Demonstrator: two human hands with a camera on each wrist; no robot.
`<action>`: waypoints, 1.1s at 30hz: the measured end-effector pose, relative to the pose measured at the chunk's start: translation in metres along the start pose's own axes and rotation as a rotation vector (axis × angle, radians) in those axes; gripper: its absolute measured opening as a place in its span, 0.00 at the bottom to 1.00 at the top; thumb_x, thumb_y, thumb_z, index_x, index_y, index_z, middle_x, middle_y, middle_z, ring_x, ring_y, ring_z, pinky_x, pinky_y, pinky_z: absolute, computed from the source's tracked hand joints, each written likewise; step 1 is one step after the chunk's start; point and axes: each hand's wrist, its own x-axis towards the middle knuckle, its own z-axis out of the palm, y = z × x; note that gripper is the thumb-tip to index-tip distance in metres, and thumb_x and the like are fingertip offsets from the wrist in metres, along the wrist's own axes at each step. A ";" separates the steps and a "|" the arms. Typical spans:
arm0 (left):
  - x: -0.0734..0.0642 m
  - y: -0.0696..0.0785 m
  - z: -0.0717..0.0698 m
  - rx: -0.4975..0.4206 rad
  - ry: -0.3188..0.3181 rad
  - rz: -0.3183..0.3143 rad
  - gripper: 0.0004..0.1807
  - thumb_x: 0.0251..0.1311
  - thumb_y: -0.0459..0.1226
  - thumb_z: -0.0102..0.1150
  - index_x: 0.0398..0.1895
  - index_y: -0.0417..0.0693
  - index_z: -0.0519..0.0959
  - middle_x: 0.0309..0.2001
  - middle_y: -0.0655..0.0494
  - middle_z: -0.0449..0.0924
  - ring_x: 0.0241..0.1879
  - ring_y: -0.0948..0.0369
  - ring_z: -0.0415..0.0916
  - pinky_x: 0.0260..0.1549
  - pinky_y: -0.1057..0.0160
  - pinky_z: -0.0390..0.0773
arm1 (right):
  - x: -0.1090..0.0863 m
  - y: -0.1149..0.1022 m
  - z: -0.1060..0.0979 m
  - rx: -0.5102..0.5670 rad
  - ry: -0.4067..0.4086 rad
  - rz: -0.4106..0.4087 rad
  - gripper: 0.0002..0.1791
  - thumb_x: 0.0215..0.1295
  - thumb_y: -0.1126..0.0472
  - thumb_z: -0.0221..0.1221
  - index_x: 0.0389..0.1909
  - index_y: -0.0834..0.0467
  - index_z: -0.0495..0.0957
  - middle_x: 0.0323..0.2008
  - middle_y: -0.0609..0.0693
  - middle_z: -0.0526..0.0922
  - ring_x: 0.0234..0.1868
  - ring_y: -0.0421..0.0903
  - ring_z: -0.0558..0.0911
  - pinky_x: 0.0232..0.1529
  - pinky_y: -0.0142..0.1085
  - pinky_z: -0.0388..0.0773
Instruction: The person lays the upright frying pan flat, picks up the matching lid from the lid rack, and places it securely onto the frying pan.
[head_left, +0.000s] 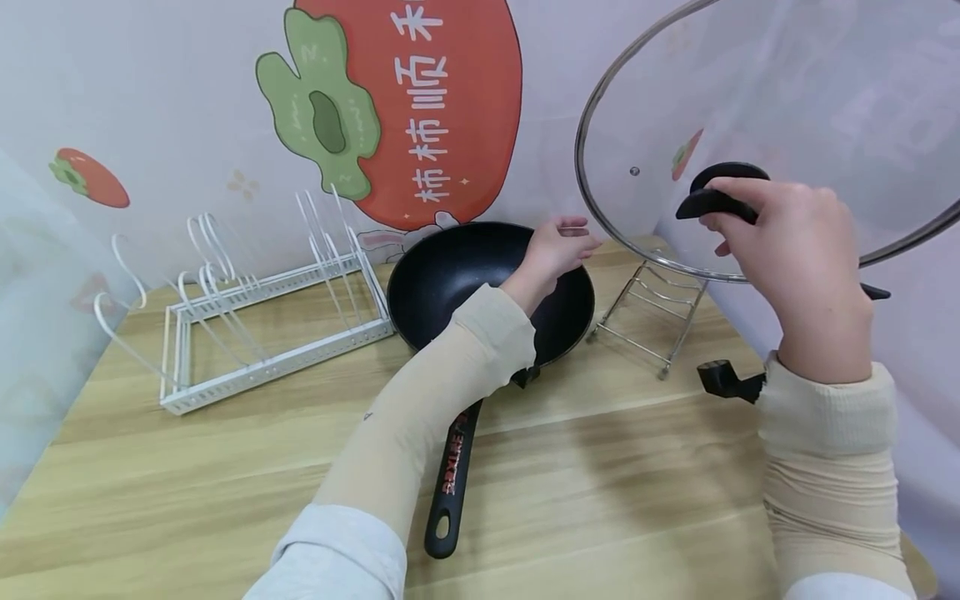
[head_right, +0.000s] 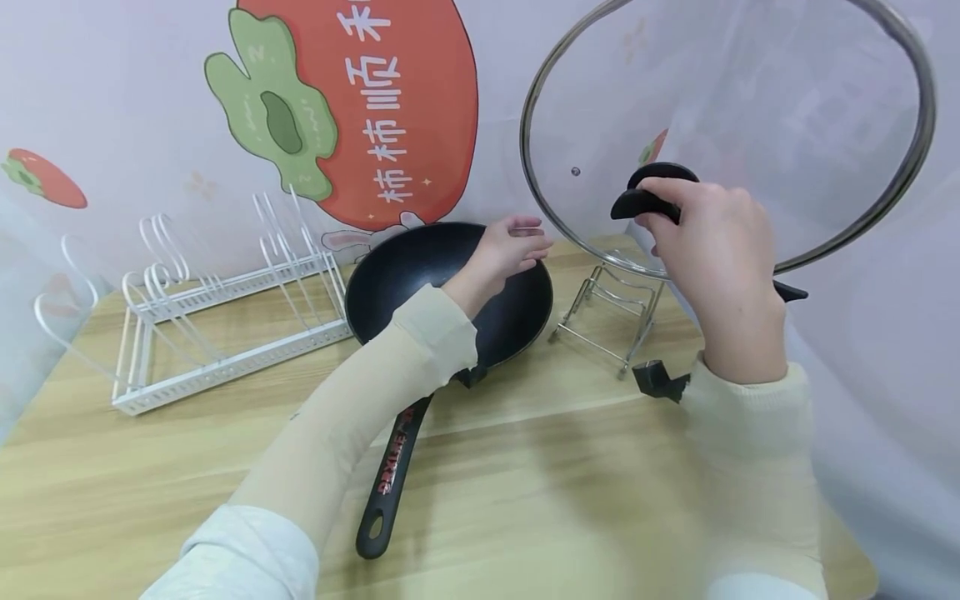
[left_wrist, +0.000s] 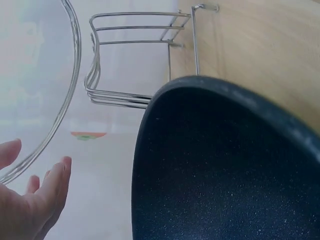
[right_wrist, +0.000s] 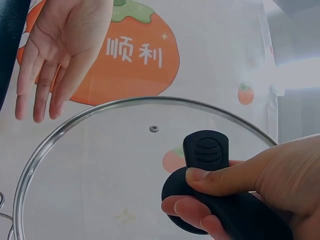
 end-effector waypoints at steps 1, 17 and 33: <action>0.000 0.000 -0.001 -0.019 0.004 0.002 0.26 0.67 0.29 0.65 0.67 0.37 0.73 0.61 0.42 0.78 0.53 0.50 0.82 0.55 0.60 0.80 | 0.001 -0.001 0.000 0.004 0.003 -0.002 0.13 0.69 0.61 0.67 0.53 0.54 0.86 0.24 0.58 0.87 0.22 0.42 0.78 0.18 0.34 0.59; -0.005 0.001 -0.010 -0.128 0.088 0.035 0.25 0.62 0.33 0.71 0.61 0.39 0.74 0.44 0.51 0.82 0.45 0.52 0.84 0.53 0.59 0.81 | 0.005 -0.015 0.001 0.065 -0.019 -0.026 0.15 0.70 0.58 0.66 0.55 0.55 0.86 0.22 0.56 0.87 0.22 0.32 0.76 0.19 0.31 0.58; -0.014 0.003 -0.027 -0.017 0.162 0.104 0.18 0.59 0.38 0.75 0.45 0.43 0.76 0.39 0.51 0.82 0.45 0.51 0.84 0.43 0.69 0.83 | 0.006 -0.027 0.006 0.159 -0.024 -0.065 0.16 0.69 0.59 0.67 0.56 0.56 0.85 0.26 0.59 0.87 0.19 0.13 0.67 0.24 0.27 0.59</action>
